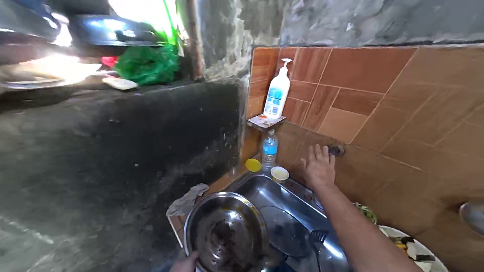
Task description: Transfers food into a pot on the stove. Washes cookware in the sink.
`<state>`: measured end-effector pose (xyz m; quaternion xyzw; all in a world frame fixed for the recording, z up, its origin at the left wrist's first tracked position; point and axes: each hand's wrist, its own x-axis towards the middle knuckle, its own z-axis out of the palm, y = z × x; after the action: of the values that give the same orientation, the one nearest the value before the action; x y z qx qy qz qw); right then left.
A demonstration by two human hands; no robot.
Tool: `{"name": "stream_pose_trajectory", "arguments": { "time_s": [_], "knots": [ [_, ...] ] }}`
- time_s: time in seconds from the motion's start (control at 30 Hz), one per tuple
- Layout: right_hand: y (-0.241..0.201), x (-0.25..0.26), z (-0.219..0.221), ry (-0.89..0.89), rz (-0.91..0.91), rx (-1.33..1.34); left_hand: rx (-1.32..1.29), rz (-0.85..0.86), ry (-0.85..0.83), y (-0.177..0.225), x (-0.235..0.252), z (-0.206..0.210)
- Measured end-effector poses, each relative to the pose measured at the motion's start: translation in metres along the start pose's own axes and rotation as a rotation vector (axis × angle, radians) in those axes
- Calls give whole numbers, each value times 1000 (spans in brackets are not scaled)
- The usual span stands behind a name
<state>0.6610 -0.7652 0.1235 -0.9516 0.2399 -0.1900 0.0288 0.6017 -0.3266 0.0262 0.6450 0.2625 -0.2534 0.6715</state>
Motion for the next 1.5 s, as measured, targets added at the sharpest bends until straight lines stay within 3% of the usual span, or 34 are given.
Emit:
{"name": "stream_pose_trajectory", "arguments": {
  "time_s": [0.07,0.13,0.2,0.27,0.33,0.43,0.5,0.6,0.73,0.87,1.0,1.07,1.2,1.4,1.5],
  "knots": [
    [22,13,16,50,-83,-109,-26,-43,3,5,30,26],
    [46,9,21,251,-95,-87,-43,-70,7,8,49,45],
    [60,-4,18,344,144,91,-48,-95,8,8,62,57],
    [67,-25,27,265,381,306,-62,-119,8,8,71,64],
    [61,-62,49,-128,429,370,-84,-138,18,8,79,69],
    [59,-128,115,-982,-12,265,-113,-133,47,18,81,83],
    [45,-163,145,-1230,-237,94,-130,-128,66,26,82,91],
    [31,-183,169,-1188,-297,4,-157,-117,49,34,85,96],
    [26,-155,151,-1191,-346,-90,-139,-71,81,53,76,90],
    [48,-92,110,-1099,-147,17,-174,-41,76,65,68,69],
    [75,-44,108,-837,117,402,-130,-15,64,59,69,62],
    [74,-36,107,-698,279,544,-74,-19,85,56,68,76],
    [57,-34,90,-583,424,692,-70,-27,64,48,73,129],
    [7,-48,21,-550,126,294,-56,-93,-60,28,107,199],
    [-15,-70,25,-598,-92,160,-20,-98,-123,14,124,216]
  ]
}}
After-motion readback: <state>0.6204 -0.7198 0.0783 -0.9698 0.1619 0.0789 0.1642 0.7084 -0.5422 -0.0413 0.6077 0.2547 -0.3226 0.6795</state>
